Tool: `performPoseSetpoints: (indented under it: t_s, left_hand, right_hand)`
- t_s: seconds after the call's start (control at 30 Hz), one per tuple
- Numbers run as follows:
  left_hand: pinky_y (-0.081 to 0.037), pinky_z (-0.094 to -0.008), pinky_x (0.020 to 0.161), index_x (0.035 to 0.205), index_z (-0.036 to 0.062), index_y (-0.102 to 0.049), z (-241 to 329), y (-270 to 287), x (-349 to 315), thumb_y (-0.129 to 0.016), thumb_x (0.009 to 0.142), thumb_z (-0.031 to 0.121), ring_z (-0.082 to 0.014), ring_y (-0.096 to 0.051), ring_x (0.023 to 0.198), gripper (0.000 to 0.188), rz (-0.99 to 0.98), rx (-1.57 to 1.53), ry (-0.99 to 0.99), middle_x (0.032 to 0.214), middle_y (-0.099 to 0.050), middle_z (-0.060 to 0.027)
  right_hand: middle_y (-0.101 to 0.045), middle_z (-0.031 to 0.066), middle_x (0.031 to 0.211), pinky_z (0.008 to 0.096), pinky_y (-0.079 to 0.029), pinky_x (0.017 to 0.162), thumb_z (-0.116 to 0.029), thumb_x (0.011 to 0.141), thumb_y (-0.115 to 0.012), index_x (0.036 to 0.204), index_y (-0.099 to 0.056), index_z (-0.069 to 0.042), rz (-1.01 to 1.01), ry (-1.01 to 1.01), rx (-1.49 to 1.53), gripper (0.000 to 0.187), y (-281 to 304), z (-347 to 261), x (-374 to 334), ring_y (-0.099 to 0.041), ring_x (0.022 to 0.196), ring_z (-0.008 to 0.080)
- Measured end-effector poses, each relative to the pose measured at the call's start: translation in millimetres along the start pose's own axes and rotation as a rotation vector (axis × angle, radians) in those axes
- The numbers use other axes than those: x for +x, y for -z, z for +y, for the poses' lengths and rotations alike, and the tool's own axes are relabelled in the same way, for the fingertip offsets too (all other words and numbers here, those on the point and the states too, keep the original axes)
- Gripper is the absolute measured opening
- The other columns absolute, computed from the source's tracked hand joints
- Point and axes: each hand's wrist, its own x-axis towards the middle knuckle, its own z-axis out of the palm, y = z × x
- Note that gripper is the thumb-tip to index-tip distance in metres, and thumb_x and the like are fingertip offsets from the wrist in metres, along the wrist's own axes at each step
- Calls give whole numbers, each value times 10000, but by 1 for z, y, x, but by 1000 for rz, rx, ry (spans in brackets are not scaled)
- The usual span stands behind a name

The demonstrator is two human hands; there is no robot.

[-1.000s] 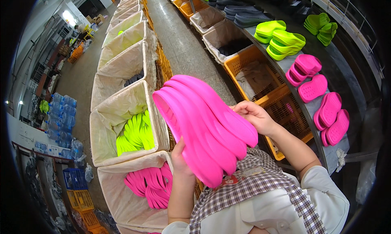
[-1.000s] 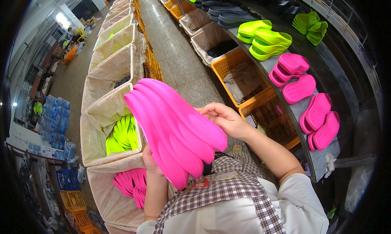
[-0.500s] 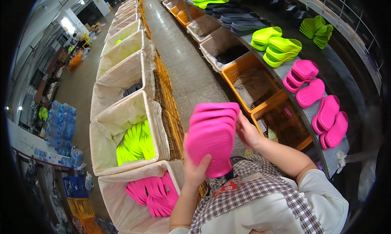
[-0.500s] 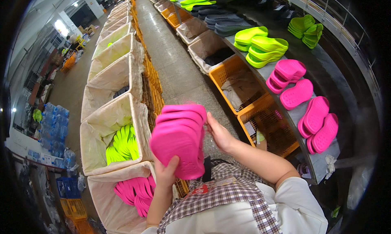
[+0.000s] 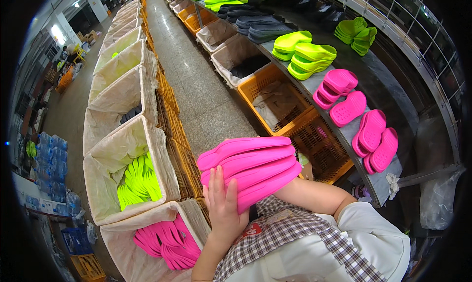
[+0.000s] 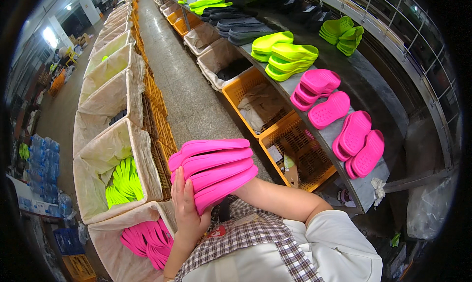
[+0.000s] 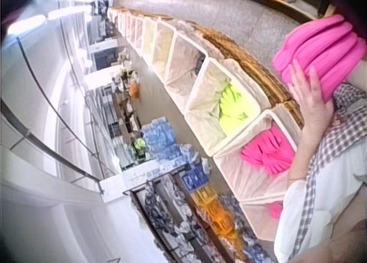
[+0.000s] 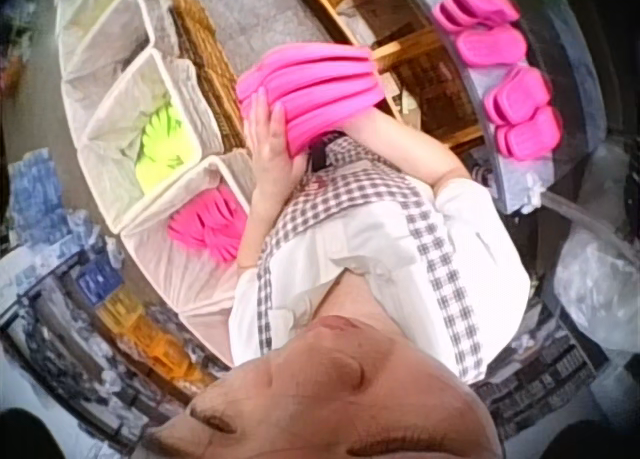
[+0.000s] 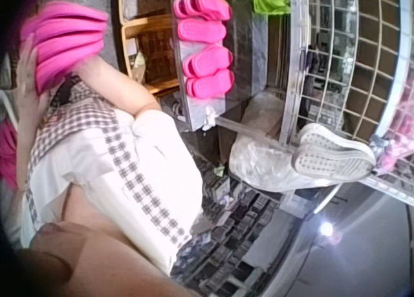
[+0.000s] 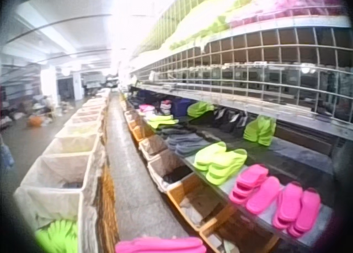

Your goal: The person picks up stacks of pink, green, and gray slippers from bins, inspects them, and places them on a shelf. The person repeats this process for multiple colors, organizing the slippers by color on the shelf.

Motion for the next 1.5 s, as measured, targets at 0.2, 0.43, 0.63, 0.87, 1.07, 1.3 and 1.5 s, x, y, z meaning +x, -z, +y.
performPoseSetpoints:
  t_s: [0.2,0.43,0.63,0.87,1.07,1.3,1.5]
  left_hand:
    - [-214,-676,995,1353,94,-391,13,8,4,-678,729,145,-485,-293,1322,688,-85,49,69,1447,-294,-277]
    - [-209,-698,977,1386,112,-367,26,9,7,-676,731,154,-490,-294,1316,725,-111,114,89,1446,-285,-287]
    - [-223,-623,1027,1430,94,-272,33,12,6,-666,735,150,-450,-276,1349,800,-165,222,77,1458,-274,-280]
    - [-190,-689,998,1375,147,-334,37,6,2,-675,707,148,-493,-262,1335,750,-146,257,-12,1462,-250,-286]
    - [-183,-710,985,1354,176,-338,37,3,0,-668,729,164,-517,-255,1326,707,-131,268,-63,1459,-241,-296]
    - [-210,-711,967,1302,212,-411,31,-6,-3,-686,712,168,-487,-309,1294,653,-25,204,-92,1428,-298,-265]
    - [-286,-588,994,1323,50,-384,33,-8,1,-732,712,388,-444,-374,1242,780,-6,221,-176,1388,-344,-247]
  right_hand:
    - [-317,68,1491,432,-220,1135,-485,987,-302,1401,-360,-86,-43,-35,62,579,7,2,-4,-314,1355,257]
    - [-312,68,1494,440,-220,1135,-481,987,-308,1395,-369,-93,-95,-43,81,567,-1,6,-6,-308,1358,259]
    - [-308,69,1496,447,-220,1134,-478,986,-312,1390,-377,-100,-130,-46,107,557,-3,8,-7,-303,1360,261]
    - [-303,70,1498,455,-220,1134,-473,986,-317,1385,-386,-107,-168,4,99,546,-12,2,-9,-297,1363,264]
    - [-329,83,1476,418,-289,1113,-449,997,-322,1304,-446,-66,-9,109,30,507,-13,-2,-5,-372,1308,250]
    - [-320,90,1477,444,-322,1092,-444,1001,-313,1121,-598,-57,-89,192,-17,495,-5,-2,-1,-414,1271,261]
    - [-444,124,1382,440,-356,1065,-407,989,-394,1130,-592,-70,-8,34,74,416,-6,1,-14,-418,1274,261]
